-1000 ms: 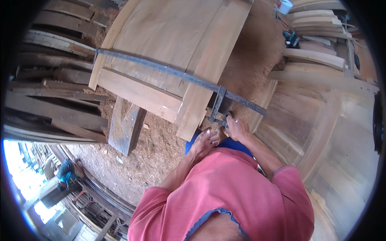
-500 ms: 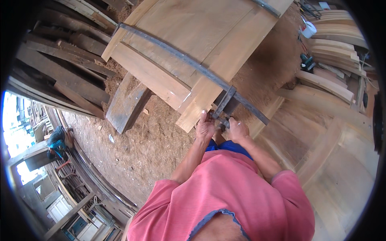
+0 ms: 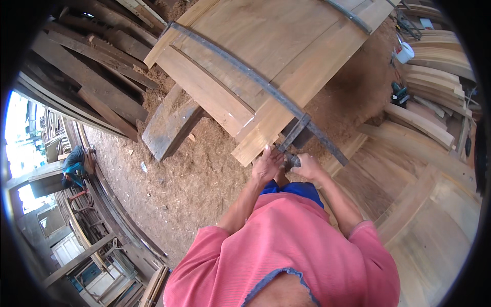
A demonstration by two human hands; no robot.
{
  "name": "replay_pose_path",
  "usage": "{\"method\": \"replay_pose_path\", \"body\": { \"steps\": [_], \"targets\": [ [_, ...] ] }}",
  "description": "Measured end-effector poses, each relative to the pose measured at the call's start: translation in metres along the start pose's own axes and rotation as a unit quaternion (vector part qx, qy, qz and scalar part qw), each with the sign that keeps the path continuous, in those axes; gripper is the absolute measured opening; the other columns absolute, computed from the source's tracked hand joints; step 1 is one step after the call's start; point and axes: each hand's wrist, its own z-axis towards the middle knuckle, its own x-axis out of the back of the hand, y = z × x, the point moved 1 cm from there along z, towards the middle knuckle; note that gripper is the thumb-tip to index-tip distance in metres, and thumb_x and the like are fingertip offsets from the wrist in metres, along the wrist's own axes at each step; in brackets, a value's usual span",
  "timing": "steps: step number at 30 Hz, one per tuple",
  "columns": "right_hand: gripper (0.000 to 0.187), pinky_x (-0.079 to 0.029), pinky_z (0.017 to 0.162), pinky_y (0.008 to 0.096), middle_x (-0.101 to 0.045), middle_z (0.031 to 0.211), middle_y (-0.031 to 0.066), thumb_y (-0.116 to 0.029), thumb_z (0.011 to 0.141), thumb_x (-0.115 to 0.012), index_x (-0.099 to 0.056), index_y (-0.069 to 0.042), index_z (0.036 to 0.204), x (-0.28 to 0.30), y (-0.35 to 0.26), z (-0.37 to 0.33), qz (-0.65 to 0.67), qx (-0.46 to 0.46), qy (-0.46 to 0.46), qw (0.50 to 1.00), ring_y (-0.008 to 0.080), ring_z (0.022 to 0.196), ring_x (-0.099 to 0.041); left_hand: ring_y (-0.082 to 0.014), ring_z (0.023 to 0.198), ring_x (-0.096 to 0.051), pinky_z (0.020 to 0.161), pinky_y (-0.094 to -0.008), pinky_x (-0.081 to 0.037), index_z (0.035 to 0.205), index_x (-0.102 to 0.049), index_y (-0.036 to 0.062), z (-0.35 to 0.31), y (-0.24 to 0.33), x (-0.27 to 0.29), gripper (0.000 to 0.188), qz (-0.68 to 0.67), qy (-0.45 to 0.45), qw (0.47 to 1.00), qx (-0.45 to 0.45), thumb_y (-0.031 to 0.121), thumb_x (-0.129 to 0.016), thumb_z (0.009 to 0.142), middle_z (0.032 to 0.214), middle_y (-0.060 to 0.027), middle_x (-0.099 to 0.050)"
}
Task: The person assembles a wooden door by applying a bar clamp across the frame, tapping the joints together using a hammer and a wooden block, and adjusting the positioning of the clamp.
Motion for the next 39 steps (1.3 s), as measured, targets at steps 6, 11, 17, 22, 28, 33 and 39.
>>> {"method": "replay_pose_path", "body": {
  "steps": [6, 11, 17, 22, 28, 33, 39],
  "targets": [
    [0.052, -0.054, 0.082, 0.0492, -0.07, 0.105, 0.0258, -0.03, 0.082, -0.077, -0.057, -0.005, 0.123, -0.004, 0.003, -0.011, 0.044, 0.028, 0.017, 0.998, 0.0407, 0.094, -0.068, -0.024, 0.081, -0.068, 0.075, -0.0378, -0.057, 0.098, -0.066, 0.0079, -0.072, 0.097, 0.069, 0.035, 0.284, -0.164, 0.935, 0.133, 0.043, -0.063, 0.098, 0.094, -0.0127, -0.071],
    [0.052, -0.054, 0.084, 0.0493, -0.069, 0.102, 0.0273, -0.028, 0.086, -0.074, -0.053, -0.002, 0.126, -0.021, -0.008, -0.025, -0.028, 0.081, 0.154, 0.984, 0.0423, 0.098, -0.067, -0.0191, 0.065, -0.059, 0.062, -0.0313, -0.05, 0.108, -0.066, 0.0017, -0.039, 0.162, 0.065, 0.045, 0.416, 0.035, 0.903, -0.103, 0.045, -0.057, 0.101, 0.088, -0.01, -0.069],
    [0.04, -0.051, 0.073, 0.0351, -0.069, 0.086, 0.0074, -0.028, 0.071, -0.085, -0.069, 0.002, 0.092, -0.005, 0.018, 0.012, 0.308, 0.01, -0.174, 0.935, 0.0144, 0.081, -0.061, -0.0182, 0.084, -0.061, 0.079, -0.0339, -0.051, 0.11, -0.066, -0.0001, 0.014, 0.149, 0.013, 0.051, 0.478, 0.134, 0.849, -0.183, 0.049, -0.064, 0.096, 0.098, -0.0084, -0.067],
    [0.046, -0.054, 0.079, 0.0495, -0.071, 0.097, 0.022, -0.025, 0.081, -0.078, -0.057, -0.002, 0.115, -0.009, -0.014, -0.034, -0.014, 0.076, 0.119, 0.99, 0.0393, 0.091, -0.07, -0.0188, 0.079, -0.064, 0.076, -0.0366, -0.056, 0.11, -0.066, -0.0045, 0.029, 0.133, 0.034, 0.052, 0.385, 0.15, 0.892, -0.182, 0.046, -0.061, 0.099, 0.1, -0.0101, -0.069],
    [0.042, -0.054, 0.076, 0.0539, -0.071, 0.092, 0.023, -0.025, 0.083, -0.075, -0.053, -0.004, 0.113, -0.016, 0.012, -0.017, -0.001, 0.003, 0.082, 0.997, 0.0422, 0.087, -0.07, -0.0171, 0.099, -0.061, 0.091, -0.0338, -0.049, 0.125, -0.065, -0.0049, 0.037, 0.118, 0.016, 0.059, 0.443, 0.11, 0.868, -0.197, 0.049, -0.053, 0.103, 0.11, -0.0112, -0.069],
    [0.041, -0.055, 0.078, 0.0517, -0.071, 0.093, 0.0218, -0.025, 0.082, -0.077, -0.054, -0.003, 0.108, 0.003, 0.013, 0.006, 0.205, 0.028, -0.223, 0.953, 0.0411, 0.088, -0.071, -0.0173, 0.097, -0.063, 0.088, -0.0324, -0.051, 0.123, -0.064, -0.0089, 0.039, 0.123, 0.039, 0.059, 0.435, 0.145, 0.859, -0.228, 0.046, -0.053, 0.104, 0.107, -0.0115, -0.07],
    [0.03, -0.056, 0.08, 0.0515, -0.071, 0.092, 0.0241, -0.023, 0.082, -0.074, -0.061, -0.003, 0.099, -0.018, -0.006, -0.026, -0.045, 0.032, 0.167, 0.984, 0.0404, 0.09, -0.072, -0.0174, 0.097, -0.062, 0.089, -0.0339, -0.051, 0.121, -0.062, -0.0058, 0.039, 0.109, 0.02, 0.054, 0.421, 0.103, 0.878, -0.204, 0.045, -0.053, 0.104, 0.11, -0.0096, -0.068]
  ]
}}
